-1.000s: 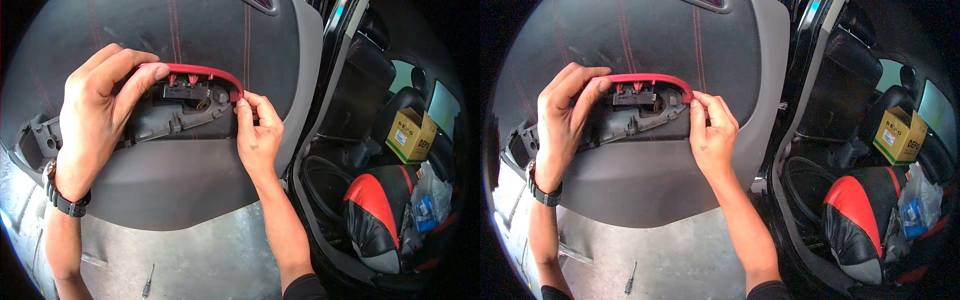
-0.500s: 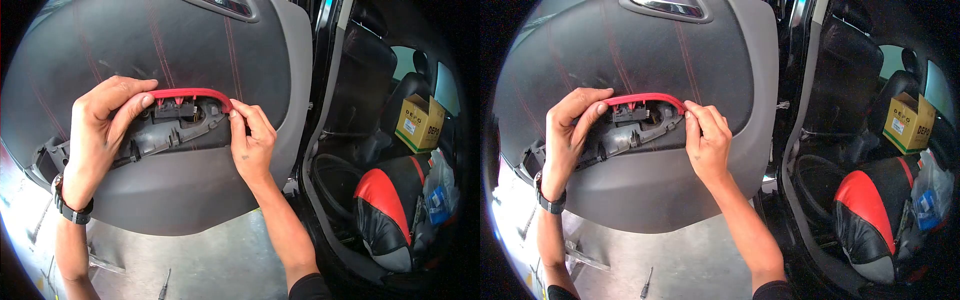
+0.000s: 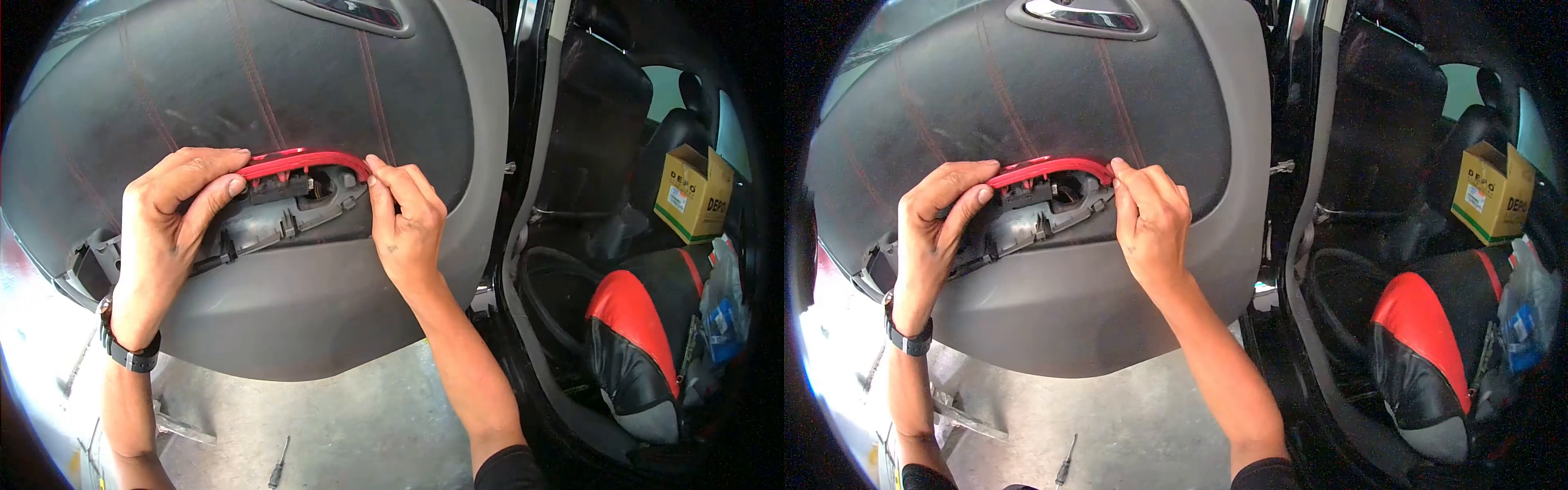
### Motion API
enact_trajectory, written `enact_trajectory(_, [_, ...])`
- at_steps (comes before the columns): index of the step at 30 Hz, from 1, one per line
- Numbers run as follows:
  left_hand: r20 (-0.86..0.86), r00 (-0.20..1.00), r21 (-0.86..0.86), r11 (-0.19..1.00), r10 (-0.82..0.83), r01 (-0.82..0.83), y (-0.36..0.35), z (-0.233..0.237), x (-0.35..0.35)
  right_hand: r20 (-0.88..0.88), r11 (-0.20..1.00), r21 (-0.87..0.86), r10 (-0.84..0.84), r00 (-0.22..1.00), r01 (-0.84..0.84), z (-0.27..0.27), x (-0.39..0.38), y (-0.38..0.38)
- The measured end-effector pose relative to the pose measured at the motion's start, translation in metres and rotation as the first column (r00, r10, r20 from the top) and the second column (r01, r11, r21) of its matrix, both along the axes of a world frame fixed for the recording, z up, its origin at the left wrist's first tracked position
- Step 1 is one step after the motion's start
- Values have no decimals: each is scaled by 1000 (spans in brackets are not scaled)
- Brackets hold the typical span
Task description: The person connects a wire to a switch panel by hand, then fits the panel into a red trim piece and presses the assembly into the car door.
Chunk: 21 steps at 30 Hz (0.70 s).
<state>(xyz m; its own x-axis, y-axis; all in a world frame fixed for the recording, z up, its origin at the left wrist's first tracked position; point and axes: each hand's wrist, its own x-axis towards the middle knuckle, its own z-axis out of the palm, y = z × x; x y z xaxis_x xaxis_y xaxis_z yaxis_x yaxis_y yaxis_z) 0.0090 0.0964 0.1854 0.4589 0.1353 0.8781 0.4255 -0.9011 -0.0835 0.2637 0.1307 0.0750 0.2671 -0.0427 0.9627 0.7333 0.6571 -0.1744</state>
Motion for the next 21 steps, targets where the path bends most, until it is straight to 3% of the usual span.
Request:
enact_trajectory(7, [17,1000,-182,983,5,-2,-8,1,-5,43,999,-27,48,998,-47,4,3,-1])
enact_trajectory(14, [-34,999,-180,984,6,-12,-11,-1,-7,138,984,-82,171,976,-161,8,8,-22])
enact_trajectory(17, [-56,998,-179,984,-10,0,-11,1,-8,130,984,-83,165,978,-155,10,8,-19])
enact_trajectory(20, [-61,998,-169,986,-26,15,-11,0,1,99,990,44,132,986,-137,11,4,-13])
enact_trajectory(21, [-56,998,-168,986,-32,22,-10,0,3,46,992,-11,126,991,-125,12,2,-19])
